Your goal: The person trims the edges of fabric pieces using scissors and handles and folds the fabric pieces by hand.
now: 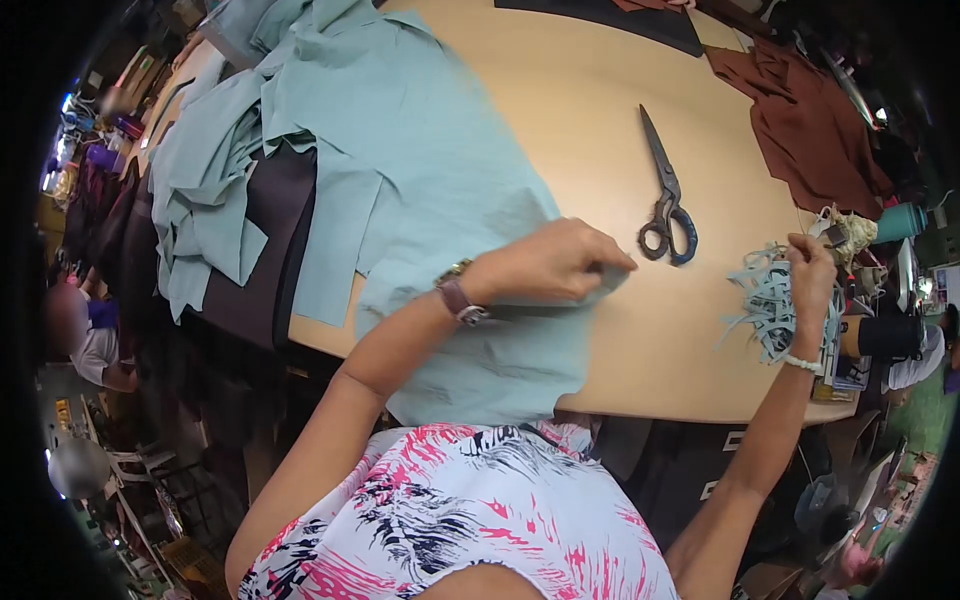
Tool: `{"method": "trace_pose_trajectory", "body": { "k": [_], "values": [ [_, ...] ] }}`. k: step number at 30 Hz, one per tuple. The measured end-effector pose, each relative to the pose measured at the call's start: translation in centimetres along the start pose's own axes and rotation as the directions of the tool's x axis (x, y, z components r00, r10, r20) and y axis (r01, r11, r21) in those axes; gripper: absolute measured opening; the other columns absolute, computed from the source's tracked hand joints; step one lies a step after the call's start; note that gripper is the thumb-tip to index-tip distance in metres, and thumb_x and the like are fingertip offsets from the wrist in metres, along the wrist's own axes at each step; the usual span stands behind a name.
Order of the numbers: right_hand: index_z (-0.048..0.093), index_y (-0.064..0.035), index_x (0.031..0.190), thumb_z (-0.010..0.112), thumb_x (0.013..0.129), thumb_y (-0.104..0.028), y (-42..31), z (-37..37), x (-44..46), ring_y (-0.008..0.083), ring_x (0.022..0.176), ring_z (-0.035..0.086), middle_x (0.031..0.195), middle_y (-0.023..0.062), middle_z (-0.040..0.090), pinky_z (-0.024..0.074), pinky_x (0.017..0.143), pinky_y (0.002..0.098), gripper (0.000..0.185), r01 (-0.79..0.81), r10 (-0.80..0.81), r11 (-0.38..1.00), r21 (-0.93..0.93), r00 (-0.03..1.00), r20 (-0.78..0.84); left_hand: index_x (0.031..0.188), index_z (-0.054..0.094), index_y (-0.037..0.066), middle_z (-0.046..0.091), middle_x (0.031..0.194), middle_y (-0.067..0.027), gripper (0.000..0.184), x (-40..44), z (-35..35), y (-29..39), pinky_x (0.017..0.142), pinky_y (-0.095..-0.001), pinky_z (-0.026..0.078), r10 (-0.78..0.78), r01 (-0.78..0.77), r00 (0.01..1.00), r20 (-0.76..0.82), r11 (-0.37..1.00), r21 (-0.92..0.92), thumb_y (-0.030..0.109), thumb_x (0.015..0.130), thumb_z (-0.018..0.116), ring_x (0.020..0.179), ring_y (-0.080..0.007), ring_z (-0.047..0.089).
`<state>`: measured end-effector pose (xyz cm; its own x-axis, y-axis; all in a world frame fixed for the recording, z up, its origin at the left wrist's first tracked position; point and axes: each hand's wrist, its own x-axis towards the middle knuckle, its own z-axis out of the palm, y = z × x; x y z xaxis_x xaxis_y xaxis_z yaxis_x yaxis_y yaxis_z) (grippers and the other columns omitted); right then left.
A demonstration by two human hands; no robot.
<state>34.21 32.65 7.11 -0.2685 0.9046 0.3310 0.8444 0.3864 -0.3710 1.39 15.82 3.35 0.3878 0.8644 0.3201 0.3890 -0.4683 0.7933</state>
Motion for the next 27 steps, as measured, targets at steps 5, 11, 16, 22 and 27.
{"method": "trace_pose_trajectory", "body": {
  "k": [5, 11, 16, 22, 27],
  "values": [
    [0.062, 0.0024, 0.092, 0.055, 0.076, -0.002, 3.5, -2.3, 2.2, 0.0245, 0.078, 0.063, 0.084, 0.0158, 0.065, 0.0469, 0.071, 0.0327, 0.018, -0.070, 0.072, 0.987, -0.144, 0.997, 0.009, 0.093, 0.064, -0.001, 0.064, 0.081, -0.0131, 0.034, 1.0, 4.2, -0.1, 0.067, -0.0375, 0.047, -0.037, 0.011, 0.987, 0.159, 0.986, 0.164, -0.002, 0.062, 0.049, 0.075, -0.0298, 0.060],
    [0.060, 0.0013, 0.095, 0.052, 0.076, 0.000, 7.1, -2.9, 3.5, 0.0321, 0.085, 0.061, 0.088, 0.0186, 0.063, 0.0455, 0.076, 0.0391, 0.021, 0.145, -0.249, 0.825, -0.545, 0.961, -0.121, 0.095, 0.064, 0.004, 0.064, 0.086, -0.0103, 0.032, 0.7, 6.8, -0.7, 0.074, -0.0392, 0.045, 0.003, -0.039, 0.981, 0.192, 0.983, 0.182, 0.002, 0.064, 0.057, 0.081, -0.0265, 0.059],
    [0.058, -0.0008, 0.103, 0.049, 0.078, -0.001, -0.3, -3.1, 3.4, 0.0340, 0.091, 0.059, 0.096, 0.0209, 0.060, 0.0440, 0.079, 0.0425, 0.026, -0.141, 0.120, 0.867, -0.478, 0.990, -0.074, 0.114, 0.054, 0.008, 0.052, 0.116, -0.0131, 0.047, -0.6, 5.7, 1.1, 0.091, -0.0443, 0.035, 0.122, -0.092, 0.991, -0.047, 0.907, 0.411, 0.010, 0.068, 0.062, 0.110, -0.0296, 0.046],
    [0.054, -0.0030, 0.110, 0.056, 0.078, -0.005, -5.6, -1.0, -0.1, 0.0315, 0.082, 0.061, 0.089, 0.0188, 0.062, 0.0466, 0.071, 0.0407, 0.033, -0.177, 0.208, 0.975, -0.137, 0.944, 0.256, 0.120, 0.050, 0.008, 0.047, 0.122, -0.0189, 0.048, -8.0, -1.1, 3.2, 0.097, -0.0435, 0.032, -0.206, 0.405, 0.873, -0.443, 0.812, 0.420, 0.017, 0.075, 0.063, 0.115, -0.0344, 0.042],
    [0.056, 0.0013, 0.103, 0.059, 0.077, -0.009, -4.8, 2.5, -4.4, 0.0284, 0.071, 0.061, 0.079, 0.0159, 0.062, 0.0470, 0.066, 0.0332, 0.028, 0.197, -0.197, 0.980, 0.015, 0.980, 0.000, 0.120, 0.047, -0.002, 0.053, 0.115, -0.0207, 0.052, -15.8, -3.6, 3.8, 0.088, -0.0385, 0.040, -0.385, 0.751, 0.635, -0.670, 0.512, 0.417, 0.018, 0.076, 0.066, 0.105, -0.0342, 0.051]
  ]
}}
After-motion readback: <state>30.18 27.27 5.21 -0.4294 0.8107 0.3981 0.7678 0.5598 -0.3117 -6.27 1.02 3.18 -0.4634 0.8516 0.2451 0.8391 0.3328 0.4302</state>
